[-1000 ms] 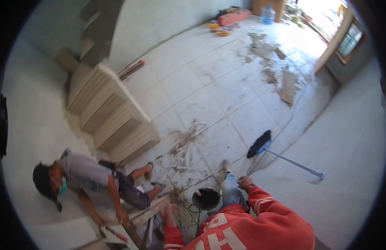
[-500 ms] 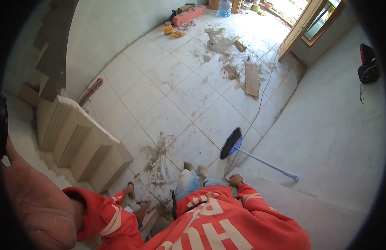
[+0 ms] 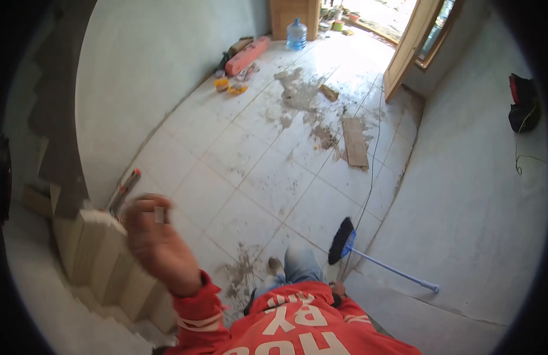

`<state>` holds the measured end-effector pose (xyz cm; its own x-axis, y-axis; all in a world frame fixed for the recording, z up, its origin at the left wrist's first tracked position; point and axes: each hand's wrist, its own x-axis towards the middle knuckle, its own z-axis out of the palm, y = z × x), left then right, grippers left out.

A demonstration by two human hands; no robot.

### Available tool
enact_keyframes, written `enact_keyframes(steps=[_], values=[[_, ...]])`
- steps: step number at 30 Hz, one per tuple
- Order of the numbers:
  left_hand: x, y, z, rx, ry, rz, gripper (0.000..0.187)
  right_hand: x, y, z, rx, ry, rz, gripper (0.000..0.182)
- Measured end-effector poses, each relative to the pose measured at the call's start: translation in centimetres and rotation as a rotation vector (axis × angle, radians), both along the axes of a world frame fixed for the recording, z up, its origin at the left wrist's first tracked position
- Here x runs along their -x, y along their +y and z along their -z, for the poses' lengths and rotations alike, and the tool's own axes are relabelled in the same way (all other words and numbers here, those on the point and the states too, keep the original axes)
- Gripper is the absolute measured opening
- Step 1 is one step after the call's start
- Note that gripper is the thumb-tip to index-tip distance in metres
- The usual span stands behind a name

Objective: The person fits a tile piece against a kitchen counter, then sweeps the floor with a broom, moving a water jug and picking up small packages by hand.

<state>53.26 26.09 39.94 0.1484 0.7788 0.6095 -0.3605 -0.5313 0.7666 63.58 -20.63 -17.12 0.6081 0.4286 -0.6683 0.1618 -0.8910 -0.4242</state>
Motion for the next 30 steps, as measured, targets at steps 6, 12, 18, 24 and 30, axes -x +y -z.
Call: enact_keyframes(steps=[6,12,18,24,30], values=[[-14.8,8.6,18.6,0.180,0.941,0.304,0.033,-2.9,6.6,-1.1,0.199,0.157,0.192,0.035],[-6.4,16.8,50.7,0.471,1.558,0.354,0.041,-15.1,15.6,1.1,0.150,0.158,0.333,0.036],[-0.4,21.6,44.2,1.355,1.545,0.085,0.029,-35.7,32.9,-0.7,-0.590,0.425,0.982,0.018],[-12.6,29.4,44.6,1.482,1.280,0.014,0.023,-49.2,46.1,-13.1,-0.681,0.290,0.975,0.016],[-34.9,42.1,50.1,0.875,1.364,0.465,0.030,-45.1,43.1,-6.9,-0.461,0.307,1.138,0.017]])
